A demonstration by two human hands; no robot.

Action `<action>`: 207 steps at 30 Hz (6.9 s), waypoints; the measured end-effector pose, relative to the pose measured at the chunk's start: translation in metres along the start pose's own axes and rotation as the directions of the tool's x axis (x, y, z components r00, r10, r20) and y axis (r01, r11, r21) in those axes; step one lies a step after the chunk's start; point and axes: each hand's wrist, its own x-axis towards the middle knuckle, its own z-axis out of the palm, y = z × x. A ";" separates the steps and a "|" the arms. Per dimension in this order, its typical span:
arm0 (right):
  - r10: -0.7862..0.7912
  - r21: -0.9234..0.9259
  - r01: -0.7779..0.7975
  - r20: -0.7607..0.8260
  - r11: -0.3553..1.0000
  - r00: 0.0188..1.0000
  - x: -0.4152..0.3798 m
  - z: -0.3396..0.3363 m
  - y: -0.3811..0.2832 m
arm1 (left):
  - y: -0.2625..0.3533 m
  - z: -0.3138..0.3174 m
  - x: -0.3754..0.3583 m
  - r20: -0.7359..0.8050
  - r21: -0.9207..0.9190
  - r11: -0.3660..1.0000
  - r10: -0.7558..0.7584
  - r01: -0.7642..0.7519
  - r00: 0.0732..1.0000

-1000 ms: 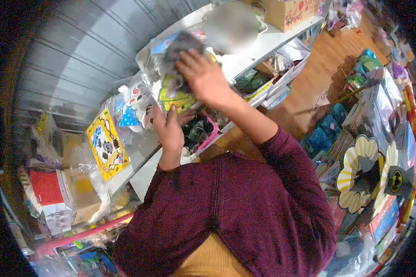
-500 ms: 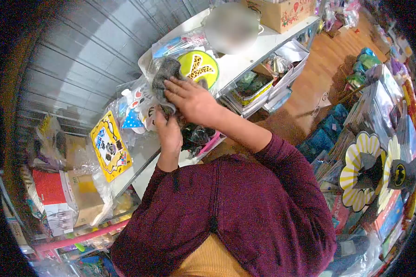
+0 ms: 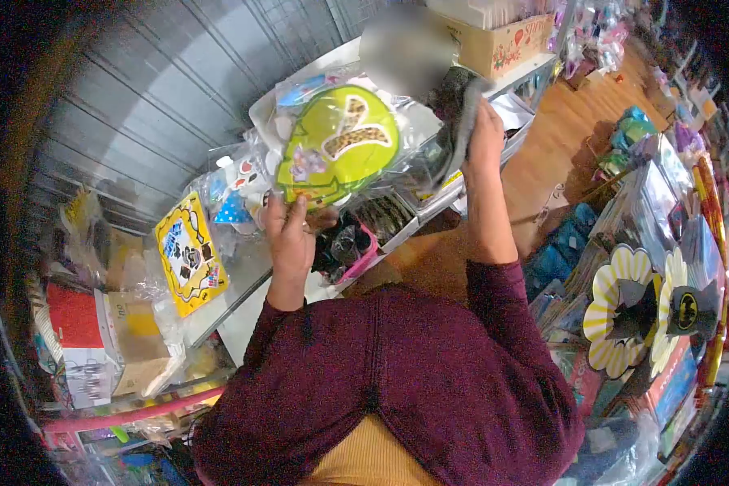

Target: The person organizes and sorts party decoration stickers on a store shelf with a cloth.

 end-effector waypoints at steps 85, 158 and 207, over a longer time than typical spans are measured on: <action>-0.077 -0.472 0.100 0.068 0.876 0.995 -0.050 -0.088 0.063 | 0.190 -0.085 -0.025 0.215 0.935 -0.233 -0.224 -0.267 0.951; -0.169 -0.309 0.140 -0.069 0.941 0.983 -0.048 -0.075 0.059 | 0.065 -0.063 0.163 0.327 0.823 0.542 -0.207 -0.170 0.922; 0.066 0.033 0.982 0.997 0.186 -0.047 0.062 0.146 0.119 | -0.023 -0.028 0.147 -0.458 0.264 0.964 0.094 0.035 0.884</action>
